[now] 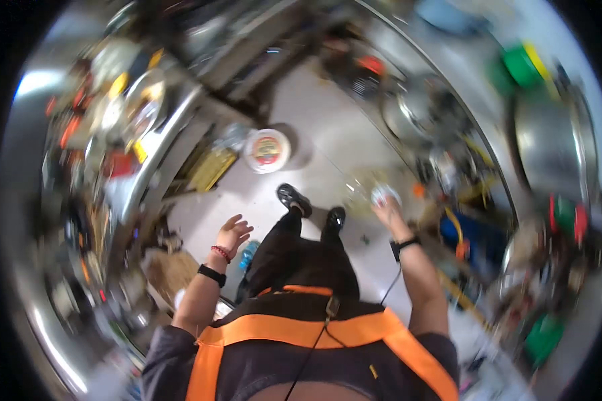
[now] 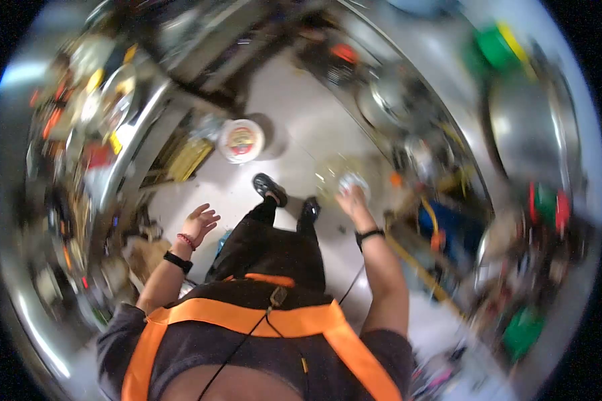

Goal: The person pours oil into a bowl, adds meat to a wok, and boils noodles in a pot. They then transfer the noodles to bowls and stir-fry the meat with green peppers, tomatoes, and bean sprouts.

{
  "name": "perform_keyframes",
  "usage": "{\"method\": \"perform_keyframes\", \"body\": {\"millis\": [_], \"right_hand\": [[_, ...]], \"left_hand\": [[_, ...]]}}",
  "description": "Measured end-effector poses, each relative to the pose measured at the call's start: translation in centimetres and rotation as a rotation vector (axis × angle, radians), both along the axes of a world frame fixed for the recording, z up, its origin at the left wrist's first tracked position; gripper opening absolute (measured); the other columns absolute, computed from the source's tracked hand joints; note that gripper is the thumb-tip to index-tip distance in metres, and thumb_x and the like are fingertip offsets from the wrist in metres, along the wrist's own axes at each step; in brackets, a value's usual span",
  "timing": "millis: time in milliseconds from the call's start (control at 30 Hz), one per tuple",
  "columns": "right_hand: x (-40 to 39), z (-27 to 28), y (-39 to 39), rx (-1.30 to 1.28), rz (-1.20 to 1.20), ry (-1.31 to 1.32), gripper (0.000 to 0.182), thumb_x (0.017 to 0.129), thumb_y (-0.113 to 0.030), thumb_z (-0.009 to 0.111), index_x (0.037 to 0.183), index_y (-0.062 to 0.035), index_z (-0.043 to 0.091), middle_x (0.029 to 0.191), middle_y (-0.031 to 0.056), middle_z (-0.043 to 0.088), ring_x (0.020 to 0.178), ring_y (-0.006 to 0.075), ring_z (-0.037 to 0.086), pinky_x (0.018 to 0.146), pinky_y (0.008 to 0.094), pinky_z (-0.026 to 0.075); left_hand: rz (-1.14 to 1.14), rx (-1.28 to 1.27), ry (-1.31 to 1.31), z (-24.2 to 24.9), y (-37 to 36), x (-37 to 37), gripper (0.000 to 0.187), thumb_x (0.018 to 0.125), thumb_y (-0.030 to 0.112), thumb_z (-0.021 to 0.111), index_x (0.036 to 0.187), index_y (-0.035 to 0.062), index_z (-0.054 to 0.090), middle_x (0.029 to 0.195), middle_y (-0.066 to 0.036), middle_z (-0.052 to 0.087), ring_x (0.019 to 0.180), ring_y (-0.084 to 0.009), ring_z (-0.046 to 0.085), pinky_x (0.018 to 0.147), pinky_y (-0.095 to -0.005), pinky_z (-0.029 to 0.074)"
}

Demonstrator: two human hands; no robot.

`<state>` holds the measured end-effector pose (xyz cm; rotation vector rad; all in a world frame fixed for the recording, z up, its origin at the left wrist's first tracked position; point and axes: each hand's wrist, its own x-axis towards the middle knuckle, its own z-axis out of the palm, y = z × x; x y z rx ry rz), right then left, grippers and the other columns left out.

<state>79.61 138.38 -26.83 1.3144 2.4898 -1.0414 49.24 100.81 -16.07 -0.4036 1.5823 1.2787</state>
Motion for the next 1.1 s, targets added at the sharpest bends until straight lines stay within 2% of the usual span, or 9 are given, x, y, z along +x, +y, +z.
{"method": "perform_keyframes", "body": {"millis": [100, 167, 200, 300, 333, 367, 533, 800, 1100], "right_hand": [[5.7, -9.0, 2.9, -0.109, 0.159, -0.243, 0.026, 0.074, -0.028, 0.061, 0.086, -0.0051, 0.062, 0.084, 0.0189, 0.064, 0.077, 0.036, 0.061, 0.068, 0.0443, 0.049], [16.8, -27.7, 8.2, 0.344, 0.863, -0.276, 0.023, 0.078, -0.02, 0.052, 0.089, -0.003, 0.064, 0.096, 0.0228, 0.063, 0.086, 0.0377, 0.06, 0.072, 0.0464, 0.048], [12.8, -19.4, 7.3, 0.027, 0.737, -0.668, 0.026, 0.077, -0.021, 0.053, 0.089, -0.0014, 0.065, 0.101, 0.0248, 0.062, 0.091, 0.0382, 0.059, 0.074, 0.0468, 0.047], [21.4, -24.0, 6.4, -0.274, -0.573, 0.002, 0.06, 0.076, -0.037, 0.06, 0.121, 0.0018, 0.055, 0.125, 0.024, 0.053, 0.116, 0.0363, 0.049, 0.1, 0.0404, 0.036], [15.9, -13.1, 7.2, -0.223, -0.187, -0.645, 0.052, 0.076, -0.036, 0.053, 0.109, 0.0042, 0.06, 0.113, 0.024, 0.06, 0.105, 0.0321, 0.055, 0.088, 0.0403, 0.041], [22.3, -22.4, 8.6, -0.194, -0.252, -0.82, 0.073, 0.075, -0.044, 0.058, 0.127, 0.0056, 0.047, 0.135, 0.0209, 0.045, 0.123, 0.0313, 0.043, 0.104, 0.0361, 0.03], [18.4, -19.4, 5.0, -0.268, -0.187, -0.38, 0.032, 0.08, -0.023, 0.053, 0.1, 0.0002, 0.062, 0.097, 0.0183, 0.062, 0.088, 0.0323, 0.06, 0.075, 0.0413, 0.047], [-19.4, -4.0, -15.7, -0.583, -0.082, -0.233, 0.03, 0.084, -0.013, 0.054, 0.113, -0.0059, 0.053, 0.075, 0.0036, 0.058, 0.062, 0.0142, 0.056, 0.052, 0.0282, 0.044], [-60.2, 16.9, -62.0, -0.556, 1.311, 0.381, 0.034, 0.085, -0.016, 0.063, 0.116, -0.0029, 0.056, 0.098, 0.0088, 0.064, 0.094, 0.0147, 0.06, 0.083, 0.029, 0.049]], "left_hand": [[0.032, -0.08, 0.026, 4.8, -3.4, 2.5, 0.051, 0.087, 0.005, 0.052, 0.135, 0.0035, 0.037, 0.118, -0.017, 0.055, 0.104, -0.0275, 0.06, 0.086, -0.0362, 0.049], [0.119, -0.195, 0.075, 4.7, -7.9, 3.1, 0.055, 0.086, 0.005, 0.054, 0.136, 0.0018, 0.034, 0.121, -0.017, 0.053, 0.103, -0.0275, 0.06, 0.087, -0.0372, 0.049], [0.151, -0.252, 0.083, 4.8, -10.8, 3.6, 0.057, 0.086, 0.005, 0.056, 0.137, 0.001, 0.033, 0.122, -0.017, 0.053, 0.103, -0.0274, 0.061, 0.087, -0.0378, 0.049], [0.293, -0.521, 0.129, 5.0, -16.7, 4.5, 0.052, 0.085, 0.004, 0.055, 0.134, 0.0033, 0.038, 0.113, -0.016, 0.057, 0.096, -0.0259, 0.062, 0.081, -0.0376, 0.05], [0.333, -0.519, 0.118, 4.9, -18.8, 4.8, 0.052, 0.085, 0.005, 0.056, 0.134, 0.0043, 0.038, 0.111, -0.016, 0.057, 0.096, -0.0267, 0.062, 0.08, -0.0383, 0.05], [0.362, -0.512, 0.1, 4.2, -21.0, 4.9, 0.052, 0.085, 0.005, 0.056, 0.134, 0.0054, 0.038, 0.11, -0.016, 0.057, 0.096, -0.0275, 0.062, 0.08, -0.039, 0.05], [0.142, -0.114, 0.094, -3.3, -29.8, 3.7, 0.053, 0.082, 0.013, 0.06, 0.132, 0.0102, 0.042, 0.107, -0.018, 0.06, 0.099, -0.0307, 0.061, 0.074, -0.04, 0.052], [0.583, 0.023, -0.037, -3.9, -30.7, -5.1, 0.043, 0.087, 0.007, 0.054, 0.128, 0.0031, 0.043, 0.1, -0.012, 0.062, 0.09, -0.0228, 0.065, 0.073, -0.0327, 0.053], [1.413, 0.08, 0.247, 0.8, -50.2, -6.7, 0.039, 0.087, 0.004, 0.049, 0.125, 0.0009, 0.044, 0.115, -0.016, 0.057, 0.095, -0.0223, 0.063, 0.081, -0.0308, 0.05]]}}
